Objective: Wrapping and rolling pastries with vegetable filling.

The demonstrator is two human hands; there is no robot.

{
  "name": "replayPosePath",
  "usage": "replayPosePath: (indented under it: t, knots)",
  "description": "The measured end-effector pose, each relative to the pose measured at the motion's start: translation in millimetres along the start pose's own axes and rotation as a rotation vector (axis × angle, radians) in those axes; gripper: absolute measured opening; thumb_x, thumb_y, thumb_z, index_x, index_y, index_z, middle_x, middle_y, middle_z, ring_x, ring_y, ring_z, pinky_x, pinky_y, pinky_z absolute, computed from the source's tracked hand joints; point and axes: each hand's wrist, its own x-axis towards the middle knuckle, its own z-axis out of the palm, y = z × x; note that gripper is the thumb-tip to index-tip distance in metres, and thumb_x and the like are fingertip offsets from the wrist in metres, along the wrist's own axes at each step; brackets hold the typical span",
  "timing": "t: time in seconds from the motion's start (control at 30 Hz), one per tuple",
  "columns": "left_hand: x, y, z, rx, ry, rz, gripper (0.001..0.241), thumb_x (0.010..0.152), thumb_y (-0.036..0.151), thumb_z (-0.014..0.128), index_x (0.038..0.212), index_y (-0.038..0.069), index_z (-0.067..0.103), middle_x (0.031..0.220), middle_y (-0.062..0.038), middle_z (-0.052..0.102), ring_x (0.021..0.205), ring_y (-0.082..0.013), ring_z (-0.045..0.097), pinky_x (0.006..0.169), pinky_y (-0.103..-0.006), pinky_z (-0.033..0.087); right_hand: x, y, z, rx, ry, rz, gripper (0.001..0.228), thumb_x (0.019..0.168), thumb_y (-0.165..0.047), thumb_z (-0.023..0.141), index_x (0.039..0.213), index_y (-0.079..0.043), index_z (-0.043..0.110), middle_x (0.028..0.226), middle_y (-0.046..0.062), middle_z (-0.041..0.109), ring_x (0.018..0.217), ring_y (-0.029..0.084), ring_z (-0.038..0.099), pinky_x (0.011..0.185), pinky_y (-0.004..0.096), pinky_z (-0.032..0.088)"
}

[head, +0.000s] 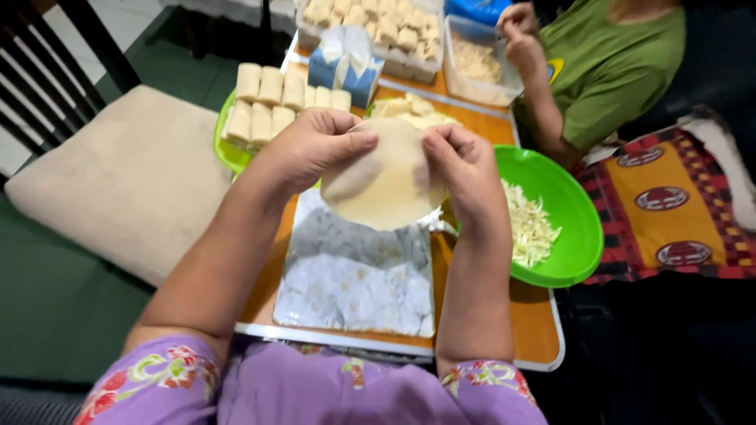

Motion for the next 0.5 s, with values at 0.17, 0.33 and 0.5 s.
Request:
replayPosePath:
  t: [0.17,0.33,0.5]
  knots:
    - [-1.1,18.7,19.9,0.182,0.027,0.124,0.025,0.097,0.026,0.073,0.097,0.001,0.077,0.083,0.002,0.073,0.070,-0.0025,0.062,0.060,-0.0209,0.050,-12.0,-37.3,35.4,0.265,0.062,0.060,0.037,0.088,-0.019,0.071,0.122,-0.007,0.065,0.106,-0.002,0.074,0.089,0.007,0.071,0.077,0.025,0.059]
    - [-5.0,14.5,19.5,0.284,0.014,0.133,0.023,0.097,0.023,0.072,0.100,0.001,0.078,0.083,0.003,0.073,0.070,-0.0015,0.061,0.060,-0.0203,0.049,-11.9,-4.8,16.4,0.127,0.055,0.040,0.037,0.095,-0.006,0.076,0.129,0.002,0.065,0.104,0.004,0.073,0.088,0.009,0.068,0.077,0.025,0.056]
    - [-7.9,13.6,17.3,0.293,-0.045,0.117,0.024,0.095,0.018,0.072,0.110,0.000,0.077,0.089,0.003,0.075,0.076,-0.0013,0.065,0.065,-0.0200,0.053,-19.4,-10.8,16.2,0.085,0.136,-0.062,0.036,0.097,-0.001,0.073,0.131,0.001,0.064,0.098,0.002,0.071,0.085,0.008,0.068,0.077,0.024,0.057]
